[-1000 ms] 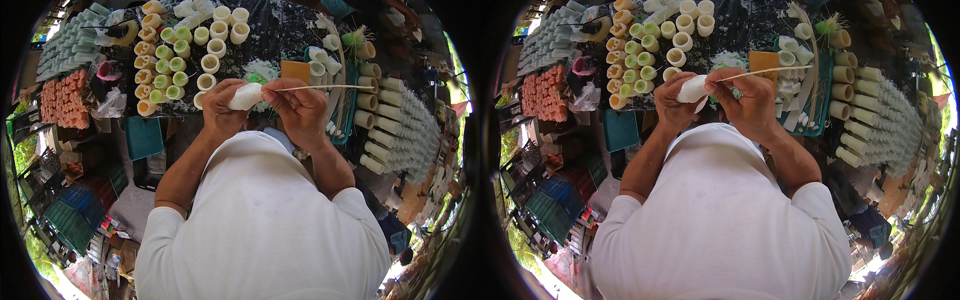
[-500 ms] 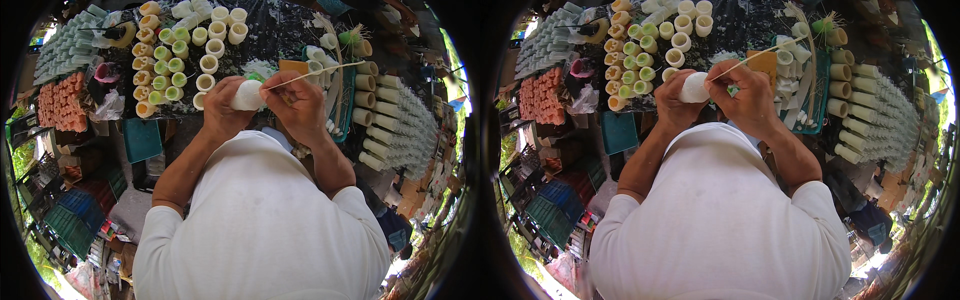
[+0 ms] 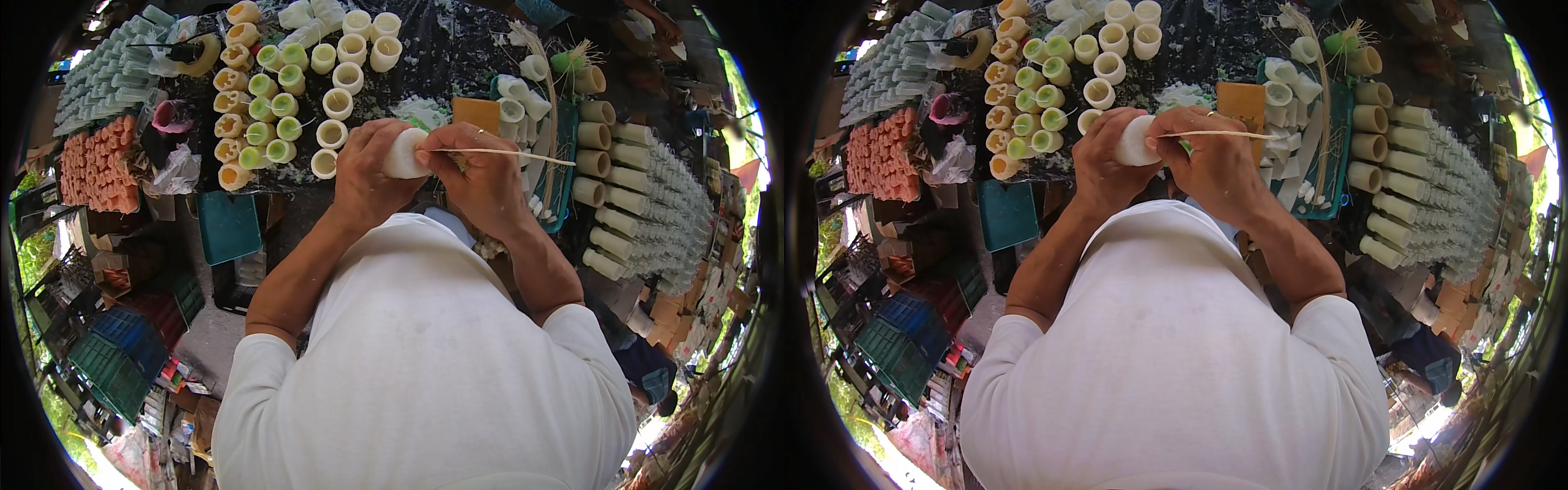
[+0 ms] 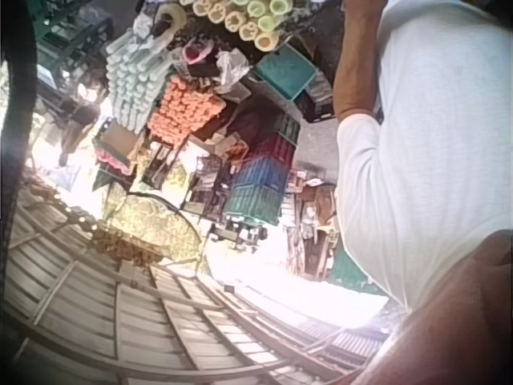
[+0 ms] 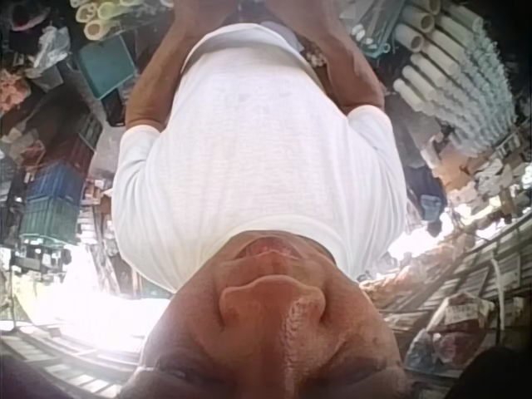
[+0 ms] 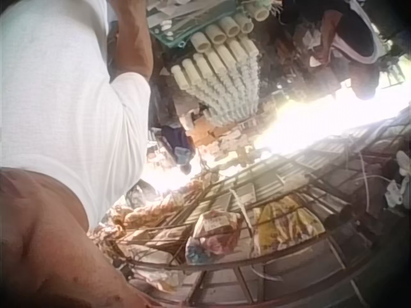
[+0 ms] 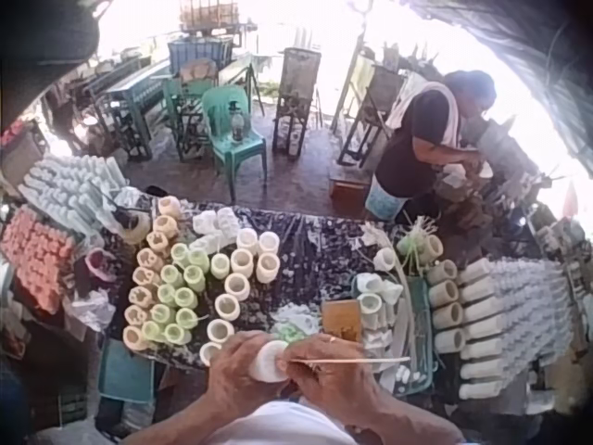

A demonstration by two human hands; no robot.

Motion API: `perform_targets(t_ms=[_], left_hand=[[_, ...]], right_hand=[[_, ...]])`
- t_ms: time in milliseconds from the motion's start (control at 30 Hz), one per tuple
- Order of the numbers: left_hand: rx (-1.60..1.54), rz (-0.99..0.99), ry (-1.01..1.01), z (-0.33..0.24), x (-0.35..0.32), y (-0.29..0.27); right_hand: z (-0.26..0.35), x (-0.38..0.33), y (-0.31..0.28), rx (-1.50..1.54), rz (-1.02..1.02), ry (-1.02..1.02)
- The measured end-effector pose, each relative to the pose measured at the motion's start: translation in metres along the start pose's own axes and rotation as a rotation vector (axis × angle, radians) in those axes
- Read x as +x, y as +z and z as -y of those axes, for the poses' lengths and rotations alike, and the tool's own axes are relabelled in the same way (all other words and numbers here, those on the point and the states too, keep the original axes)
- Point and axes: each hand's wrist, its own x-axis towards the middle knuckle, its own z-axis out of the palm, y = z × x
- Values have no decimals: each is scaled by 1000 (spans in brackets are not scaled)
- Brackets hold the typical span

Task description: The person inserts wicks into cylindrical wax candle bodies using a thin stick to center them. They repeatedly pick up a candle, thread the wick, and place the finished unit on the table among many others.

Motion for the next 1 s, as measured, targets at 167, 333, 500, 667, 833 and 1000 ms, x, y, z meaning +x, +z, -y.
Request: perform_targets(t_ms=[167, 333, 500, 667, 833, 1000], left_hand=[[18, 5, -15, 3, -1, 1], [19, 9, -26, -2, -2, 5], [46, 3, -1, -1, -3, 9], [33, 22, -29, 1, -10, 12], [59, -12, 11, -2, -9, 17], [71, -1, -19, -3, -9, 15]], right_hand=[[-6, -3, -12, -8, -47, 38], [-13, -2, -9, -37, -32, -42], [-14, -2, -4, -154, 6, -85], [-2, -1, -24, 35, 9, 54], [-20, -4, -11, -115, 27, -74], [-15, 0, -27, 99, -13, 64]])
